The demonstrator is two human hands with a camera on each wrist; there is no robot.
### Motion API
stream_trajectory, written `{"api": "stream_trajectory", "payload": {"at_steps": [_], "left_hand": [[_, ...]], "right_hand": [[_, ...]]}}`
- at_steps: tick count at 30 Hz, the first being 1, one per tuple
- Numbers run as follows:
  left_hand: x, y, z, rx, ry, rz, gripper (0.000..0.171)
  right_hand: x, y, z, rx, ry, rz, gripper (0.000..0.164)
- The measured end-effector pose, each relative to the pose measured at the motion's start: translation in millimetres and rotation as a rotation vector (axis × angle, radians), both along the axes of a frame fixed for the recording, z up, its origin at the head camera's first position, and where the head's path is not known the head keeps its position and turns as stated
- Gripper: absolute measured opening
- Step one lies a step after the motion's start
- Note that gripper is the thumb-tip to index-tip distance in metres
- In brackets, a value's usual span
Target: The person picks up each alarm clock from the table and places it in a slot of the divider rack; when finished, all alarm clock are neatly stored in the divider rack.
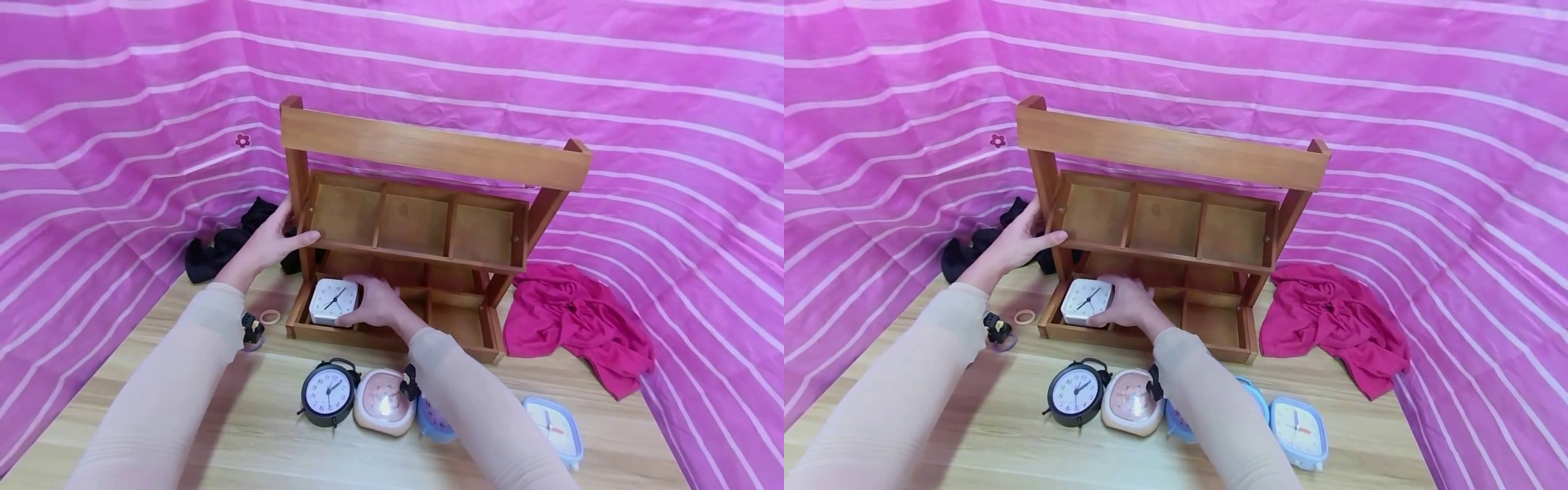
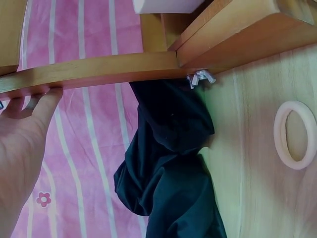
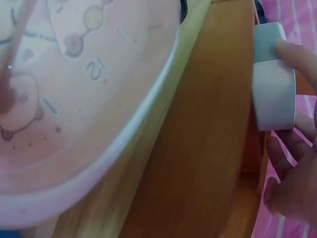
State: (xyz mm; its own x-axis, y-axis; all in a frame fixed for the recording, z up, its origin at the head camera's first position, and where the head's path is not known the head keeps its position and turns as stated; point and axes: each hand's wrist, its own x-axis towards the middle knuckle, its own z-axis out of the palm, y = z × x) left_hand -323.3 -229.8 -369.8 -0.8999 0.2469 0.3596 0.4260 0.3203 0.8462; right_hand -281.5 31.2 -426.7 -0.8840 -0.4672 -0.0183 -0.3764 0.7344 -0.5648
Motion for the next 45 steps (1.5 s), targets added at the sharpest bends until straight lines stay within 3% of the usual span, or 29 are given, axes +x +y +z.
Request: {"api": "stream_trajectory", "payload": {"at_steps": [7,15,21,32,38,45], "left_hand": [[1.0,1,0.3,0.013,0.003,-0.004,0.098],[0.5,2,0.0,0.022,0.003,-0.011,0.096],[-0.4,0,-0.8,0.014,-0.001,-0.005,0.097],[4.4,1,0.0,0.012,0.002,-0.010,0.097],[3.8,-1,-1.5,0.019,0.012,-0.010,0.098],[2.5,0,-3.1,0.020,0.006,-0.023,0.100]], "right_hand": [[-6.8,3,-12.3,0.032,-0.021,-0.010,0.085],[-8.4,-2,-16.8,0.199,-0.041,-0.039,0.082],[-6.9,-4,-15.1,0.211,-0.047,-0.064,0.082],[-2.8,5,-7.9,0.183,-0.048,-0.026,0.092],[16.0,18,4.5,0.105,0.005,0.069,0.102],[67.8,32,17.7,0.068,0.004,0.118,0.113]]}}
